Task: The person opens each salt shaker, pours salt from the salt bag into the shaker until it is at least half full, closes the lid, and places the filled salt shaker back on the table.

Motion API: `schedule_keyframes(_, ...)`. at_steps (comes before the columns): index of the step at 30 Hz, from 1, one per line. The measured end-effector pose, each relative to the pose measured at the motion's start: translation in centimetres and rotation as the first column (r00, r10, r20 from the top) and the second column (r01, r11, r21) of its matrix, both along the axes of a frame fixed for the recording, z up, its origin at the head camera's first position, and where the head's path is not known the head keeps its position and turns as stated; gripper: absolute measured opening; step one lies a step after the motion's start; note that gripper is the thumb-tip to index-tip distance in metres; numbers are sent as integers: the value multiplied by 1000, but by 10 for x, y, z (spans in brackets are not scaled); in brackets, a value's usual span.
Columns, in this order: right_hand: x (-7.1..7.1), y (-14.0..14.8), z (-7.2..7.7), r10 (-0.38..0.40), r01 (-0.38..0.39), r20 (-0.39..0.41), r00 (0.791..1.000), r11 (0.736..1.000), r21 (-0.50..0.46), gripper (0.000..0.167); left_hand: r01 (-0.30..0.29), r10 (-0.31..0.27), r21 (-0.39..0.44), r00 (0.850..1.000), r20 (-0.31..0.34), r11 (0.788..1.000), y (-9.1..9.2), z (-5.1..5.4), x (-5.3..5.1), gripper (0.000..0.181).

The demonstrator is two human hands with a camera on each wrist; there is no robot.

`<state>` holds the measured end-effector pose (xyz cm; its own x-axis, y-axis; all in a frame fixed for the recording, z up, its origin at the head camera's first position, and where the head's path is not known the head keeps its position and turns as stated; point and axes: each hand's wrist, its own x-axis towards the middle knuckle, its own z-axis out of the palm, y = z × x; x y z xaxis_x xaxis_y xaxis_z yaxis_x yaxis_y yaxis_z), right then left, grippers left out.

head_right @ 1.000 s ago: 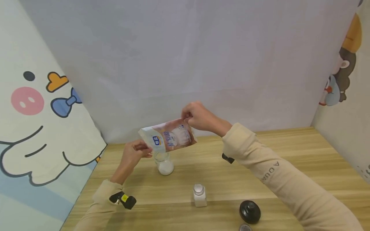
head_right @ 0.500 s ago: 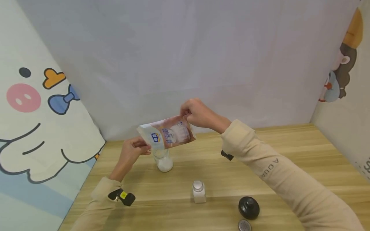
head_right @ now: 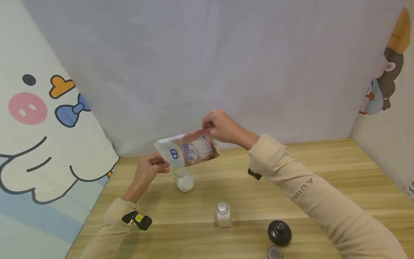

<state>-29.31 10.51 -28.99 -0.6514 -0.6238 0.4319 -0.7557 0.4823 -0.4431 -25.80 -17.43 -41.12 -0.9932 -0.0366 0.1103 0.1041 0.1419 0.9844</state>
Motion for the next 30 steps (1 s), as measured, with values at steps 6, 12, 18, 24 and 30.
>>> schedule_keyframes(6, 1, 0, 0, -10, 10, 1, 1000, 1000, 3, 21, 0, 0, 4, 1000, -5, 1000, 0, -1, -1, 14)
schedule_keyframes(12, 1, -1, -1, -14, 14, 5, 1000, 1000, -4, 21, 3, -3, -3, 1000, -7, 1000, 0, -3, -2, 14)
schedule_keyframes(18, 1, -1, 0, -12, 12, -1, 1000, 1000, -5, 21, 2, -3, -7, 1000, -14, 1000, 0, -4, -2, 13)
schedule_keyframes(24, 0, -2, -1, -12, 12, -10, 1000, 1000, -3, 21, 1, -1, -20, 1000, -8, 1000, 0, -4, -2, 14)
schedule_keyframes(30, 0, -2, -1, -3, 3, -12, 1000, 1000, -7, 21, 2, -2, -23, 1000, -1, 1000, 0, -3, 0, 15)
